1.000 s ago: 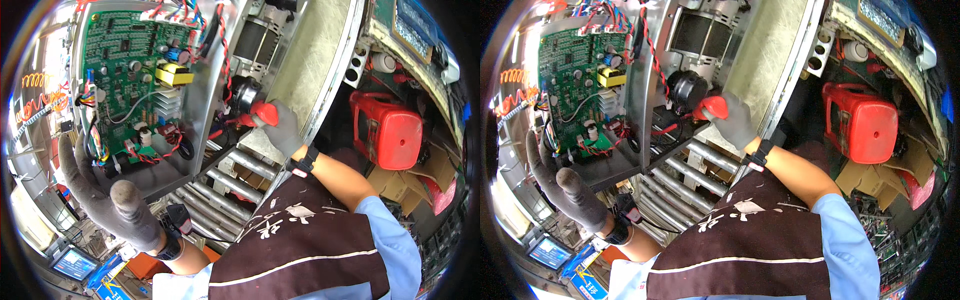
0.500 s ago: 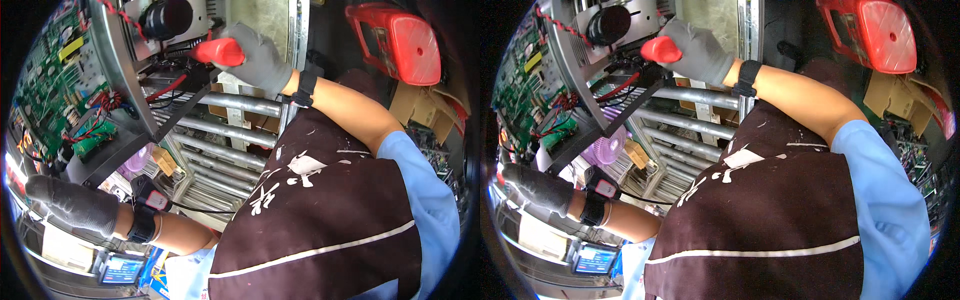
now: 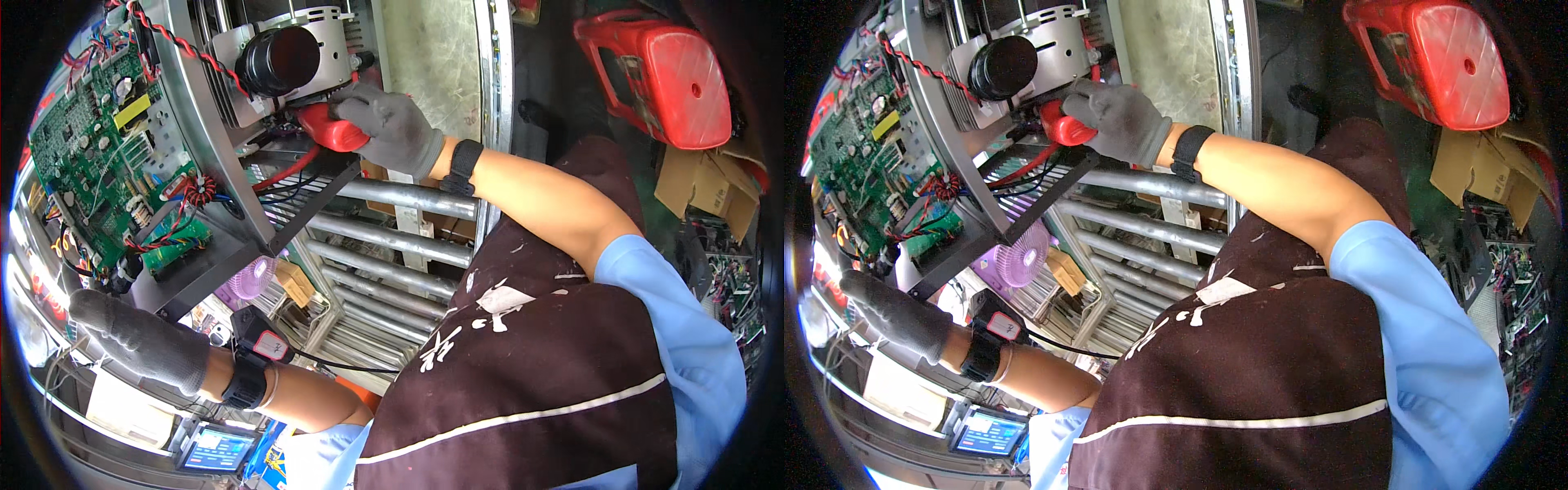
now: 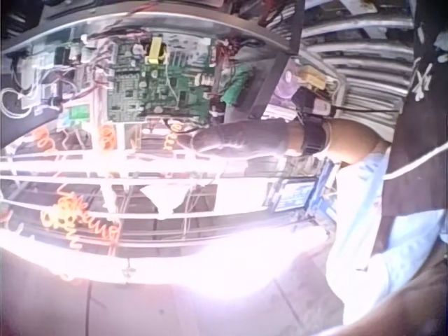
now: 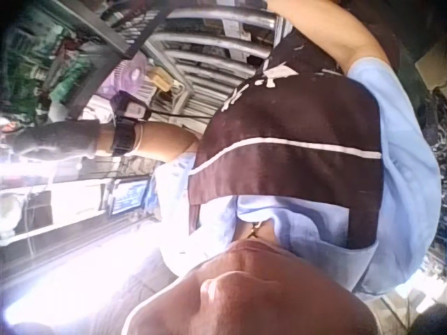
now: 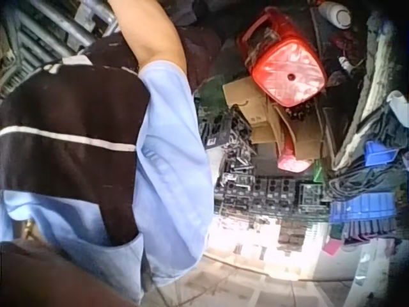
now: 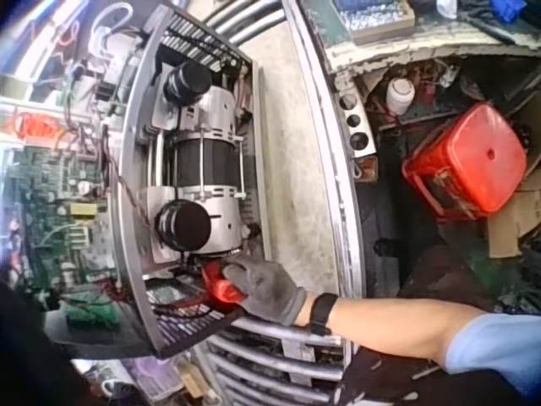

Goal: Assemble and test internal components of a solar inverter or power supply unit.

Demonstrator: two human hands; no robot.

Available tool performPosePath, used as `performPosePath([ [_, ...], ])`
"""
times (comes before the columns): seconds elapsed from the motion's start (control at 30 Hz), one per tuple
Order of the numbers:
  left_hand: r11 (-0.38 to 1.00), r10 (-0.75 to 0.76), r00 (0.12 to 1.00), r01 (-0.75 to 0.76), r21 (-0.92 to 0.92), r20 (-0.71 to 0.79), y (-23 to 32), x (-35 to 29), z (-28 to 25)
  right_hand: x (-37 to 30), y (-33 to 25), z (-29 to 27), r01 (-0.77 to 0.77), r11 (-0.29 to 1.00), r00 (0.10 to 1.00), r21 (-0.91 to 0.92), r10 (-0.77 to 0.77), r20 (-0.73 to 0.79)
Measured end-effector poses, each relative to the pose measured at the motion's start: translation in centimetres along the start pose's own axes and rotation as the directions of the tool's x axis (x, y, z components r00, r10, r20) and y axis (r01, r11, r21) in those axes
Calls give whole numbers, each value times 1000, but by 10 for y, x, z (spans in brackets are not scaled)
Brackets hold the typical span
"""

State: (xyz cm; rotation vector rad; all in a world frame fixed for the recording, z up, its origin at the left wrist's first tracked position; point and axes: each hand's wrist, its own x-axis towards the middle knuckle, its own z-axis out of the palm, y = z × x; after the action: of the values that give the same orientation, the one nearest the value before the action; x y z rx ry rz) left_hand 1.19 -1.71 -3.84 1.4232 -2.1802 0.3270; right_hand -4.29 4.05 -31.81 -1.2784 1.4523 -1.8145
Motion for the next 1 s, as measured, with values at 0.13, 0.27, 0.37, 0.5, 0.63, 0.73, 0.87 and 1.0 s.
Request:
performPosePath([
  [0.13,1000,-22,1000,22,12,-7,-1,6,-3,5,5,10,44,999,996,-29,-46,-76],
  [0.27,998,-53,999,53,14,-8,-2,6,-3,7,14,7,48,996,995,-79,-55,-86],
  [0.37,997,-80,997,80,8,-6,-5,7,1,11,14,3,-32,998,999,-57,30,-38],
  [0.5,993,-23,999,27,118,-35,3,10,-22,13,0,-2,-86,996,996,14,86,37],
  [0.63,993,-100,995,100,65,-3,10,8,-20,3,8,7,-52,999,999,-10,52,-11],
  [0.73,999,-19,1000,20,41,-10,-1,12,-7,3,12,-12,-99,995,995,-28,98,-14],
  [0.87,996,-82,997,82,33,4,0,8,-17,9,-14,-41,-171,985,985,18,171,5],
  [1.0,922,-163,981,188,-339,101,-10,-5,-11,12,-33,-98,-322,946,945,-30,323,47],
])
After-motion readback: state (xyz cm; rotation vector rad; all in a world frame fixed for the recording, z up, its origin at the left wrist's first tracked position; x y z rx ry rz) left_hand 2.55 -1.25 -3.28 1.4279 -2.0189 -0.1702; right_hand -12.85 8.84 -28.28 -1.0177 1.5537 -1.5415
